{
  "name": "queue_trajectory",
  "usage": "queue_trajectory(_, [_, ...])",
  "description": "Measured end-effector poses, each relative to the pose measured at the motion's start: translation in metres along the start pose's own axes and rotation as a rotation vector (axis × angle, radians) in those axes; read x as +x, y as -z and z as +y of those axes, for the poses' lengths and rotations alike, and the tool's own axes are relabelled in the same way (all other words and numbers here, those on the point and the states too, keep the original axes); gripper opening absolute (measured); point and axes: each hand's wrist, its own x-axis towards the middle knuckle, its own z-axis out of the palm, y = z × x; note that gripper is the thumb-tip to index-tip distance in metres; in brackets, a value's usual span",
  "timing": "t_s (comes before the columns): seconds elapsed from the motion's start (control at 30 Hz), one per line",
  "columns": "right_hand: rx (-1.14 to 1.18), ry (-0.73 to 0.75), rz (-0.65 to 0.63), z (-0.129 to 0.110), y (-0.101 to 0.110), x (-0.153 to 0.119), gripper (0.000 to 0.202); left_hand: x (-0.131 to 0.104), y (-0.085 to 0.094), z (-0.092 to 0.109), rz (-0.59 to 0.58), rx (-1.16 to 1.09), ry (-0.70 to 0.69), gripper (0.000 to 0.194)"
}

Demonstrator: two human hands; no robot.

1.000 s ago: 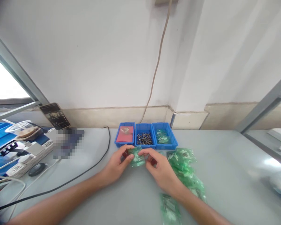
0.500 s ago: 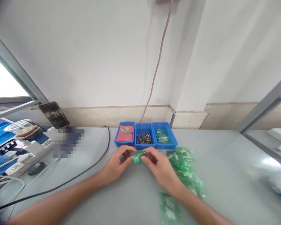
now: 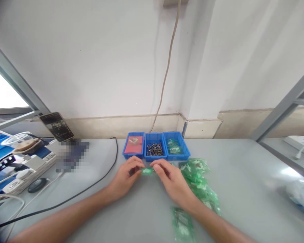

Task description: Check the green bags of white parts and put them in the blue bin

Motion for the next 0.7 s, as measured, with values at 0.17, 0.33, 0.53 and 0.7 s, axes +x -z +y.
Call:
queue_trajectory(0.17, [-0.077, 0.070, 0.023, 0.000, -0.002, -0.001, 0.025, 0.001, 0.000, 0.001, -0.005, 0.053, -0.008, 0.029])
queue_trajectory(0.33, [0.024, 0.036, 0.124, 0.002, -0.003, 0.000, 0.028, 0.000, -0.001, 0.000, -0.049, 0.032, 0.029, 0.032])
queue_trajectory(0.53, [-0.333, 0.210, 0.433, 0.003, 0.019, 0.008, 0.024, -0.003, -0.002, -0.002, -0.046, -0.026, 0.140, 0.028])
queue_trajectory(0.7, [-0.660, 0.350, 0.640, 0.001, 0.048, 0.017, 0.034, -0.004, -0.002, 0.000, -0.051, -0.004, 0.139, 0.027])
